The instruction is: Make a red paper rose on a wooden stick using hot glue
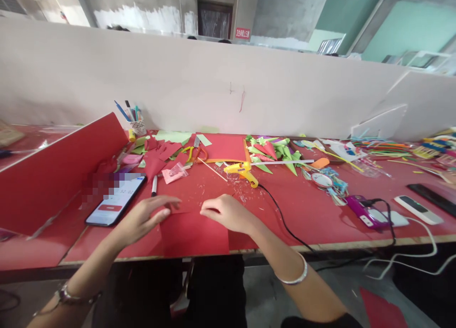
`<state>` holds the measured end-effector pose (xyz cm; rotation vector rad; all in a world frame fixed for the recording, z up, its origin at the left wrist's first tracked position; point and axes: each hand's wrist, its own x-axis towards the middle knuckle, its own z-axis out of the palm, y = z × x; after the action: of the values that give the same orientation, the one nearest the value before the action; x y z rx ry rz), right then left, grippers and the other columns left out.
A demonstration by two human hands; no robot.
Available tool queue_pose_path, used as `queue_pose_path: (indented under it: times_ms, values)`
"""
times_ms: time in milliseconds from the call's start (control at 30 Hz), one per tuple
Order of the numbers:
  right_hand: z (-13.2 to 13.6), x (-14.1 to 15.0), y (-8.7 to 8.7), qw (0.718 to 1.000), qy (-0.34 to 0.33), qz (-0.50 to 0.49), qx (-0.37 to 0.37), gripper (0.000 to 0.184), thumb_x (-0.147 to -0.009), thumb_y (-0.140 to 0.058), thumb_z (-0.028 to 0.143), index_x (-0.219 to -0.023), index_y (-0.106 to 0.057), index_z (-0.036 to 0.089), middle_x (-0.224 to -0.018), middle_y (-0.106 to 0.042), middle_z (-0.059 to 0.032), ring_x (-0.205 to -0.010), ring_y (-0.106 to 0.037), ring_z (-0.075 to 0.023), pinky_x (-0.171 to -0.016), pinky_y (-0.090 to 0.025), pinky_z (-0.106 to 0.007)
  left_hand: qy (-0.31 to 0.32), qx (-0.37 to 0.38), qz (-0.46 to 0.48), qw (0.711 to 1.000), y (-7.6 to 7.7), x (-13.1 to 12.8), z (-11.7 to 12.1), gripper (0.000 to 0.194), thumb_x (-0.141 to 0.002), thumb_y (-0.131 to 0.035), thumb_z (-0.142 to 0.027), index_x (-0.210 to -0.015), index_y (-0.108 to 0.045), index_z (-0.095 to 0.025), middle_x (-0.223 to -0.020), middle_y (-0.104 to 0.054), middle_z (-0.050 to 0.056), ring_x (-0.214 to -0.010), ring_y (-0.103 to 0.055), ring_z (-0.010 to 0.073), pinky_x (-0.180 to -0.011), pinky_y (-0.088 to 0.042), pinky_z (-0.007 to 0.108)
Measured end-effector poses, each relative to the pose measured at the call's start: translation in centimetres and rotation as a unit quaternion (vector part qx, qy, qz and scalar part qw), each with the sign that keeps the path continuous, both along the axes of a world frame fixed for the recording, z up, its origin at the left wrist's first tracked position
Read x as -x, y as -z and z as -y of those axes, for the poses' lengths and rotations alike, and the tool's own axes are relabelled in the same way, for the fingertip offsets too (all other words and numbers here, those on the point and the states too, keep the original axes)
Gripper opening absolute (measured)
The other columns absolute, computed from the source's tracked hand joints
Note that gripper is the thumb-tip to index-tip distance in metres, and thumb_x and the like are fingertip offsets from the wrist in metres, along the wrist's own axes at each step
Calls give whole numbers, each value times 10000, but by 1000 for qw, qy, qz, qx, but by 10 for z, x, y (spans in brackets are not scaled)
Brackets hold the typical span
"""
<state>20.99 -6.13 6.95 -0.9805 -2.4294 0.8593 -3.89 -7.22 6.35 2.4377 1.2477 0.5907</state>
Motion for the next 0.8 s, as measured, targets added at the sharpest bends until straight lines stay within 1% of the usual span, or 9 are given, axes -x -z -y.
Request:
queue_pose_path:
  times_ms: [67, 133, 167, 233, 300, 400, 533, 667, 800]
  values:
    - [-1, 2, 2, 1000, -5, 5, -18, 234, -869, -386, 276, -735, -551, 179, -670, -575, 35, -596, -490, -69, -580, -341, -176, 21, 51, -22, 998, 3, -8, 4, 287, -876, -343, -335, -832, -580, -178, -731, -621, 13, -640, -544, 117, -585, -361, 202]
    - [-2, 4, 6, 996, 7, 28, -84, 221, -859, -389, 243, -725, -553, 181, -675, -585, 24, -622, -494, -84, -650, -359, -202, 15, 55, -49, 997, 7, -13, 6, 365, -888, -311, -335, -664, -540, -161, -580, -549, -7, -533, -483, 103, -520, -305, 206]
    - [-3, 6, 8, 990, 17, 45, -132, 214, -846, -394, 219, -707, -553, 182, -662, -583, 19, -629, -491, -94, -703, -360, -228, 12, 49, -58, 997, 10, -15, 6, 385, -894, -295, -325, -624, -513, -158, -541, -512, -14, -504, -455, 98, -502, -279, 209]
    - [-3, 12, 14, 972, 26, 72, -223, 199, -809, -407, 171, -671, -550, 186, -624, -568, 13, -623, -477, -107, -792, -338, -285, 14, 34, -69, 997, 13, -20, 6, 378, -894, -297, -309, -606, -487, -156, -511, -469, -23, -475, -416, 91, -479, -236, 215]
    - [-1, 22, 19, 960, 13, 72, -269, 175, -772, -413, 138, -664, -539, 191, -602, -554, 15, -599, -461, -106, -810, -330, -292, 20, 18, -76, 997, 16, -24, 6, 373, -887, -317, -309, -587, -477, -155, -485, -432, -29, -448, -377, 85, -460, -195, 225]
    - [1, 36, 24, 957, 10, 62, -282, 125, -721, -427, 124, -643, -500, 189, -557, -521, 23, -553, -433, -102, -710, -350, -242, 17, 0, -77, 997, 17, -29, 7, 379, -876, -340, -315, -559, -464, -149, -460, -384, -36, -430, -330, 77, -452, -159, 236]
    - [0, 41, 27, 959, 14, 62, -277, 109, -701, -427, 142, -614, -468, 194, -522, -472, 41, -505, -385, -90, -572, -305, -213, 18, 13, -59, 998, 14, -28, 7, 381, -871, -342, -308, -543, -444, -144, -454, -343, -46, -434, -299, 66, -452, -157, 227]
    - [-5, 32, 29, 955, 21, 50, -291, 135, -676, -408, 125, -568, -459, 190, -489, -422, 51, -477, -340, -79, -543, -272, -211, 30, 33, -36, 998, 8, -21, 6, 391, -876, -325, -313, -539, -423, -143, -472, -321, -49, -460, -275, 66, -460, -182, 217]
    - [-14, 11, 34, 948, 47, 47, -311, 148, -646, -399, 105, -542, -466, 187, -469, -416, 53, -464, -328, -75, -539, -267, -210, 45, 55, -22, 997, 2, -7, 3, 379, -885, -307, -311, -560, -408, -145, -501, -316, -51, -486, -253, 68, -475, -209, 213]
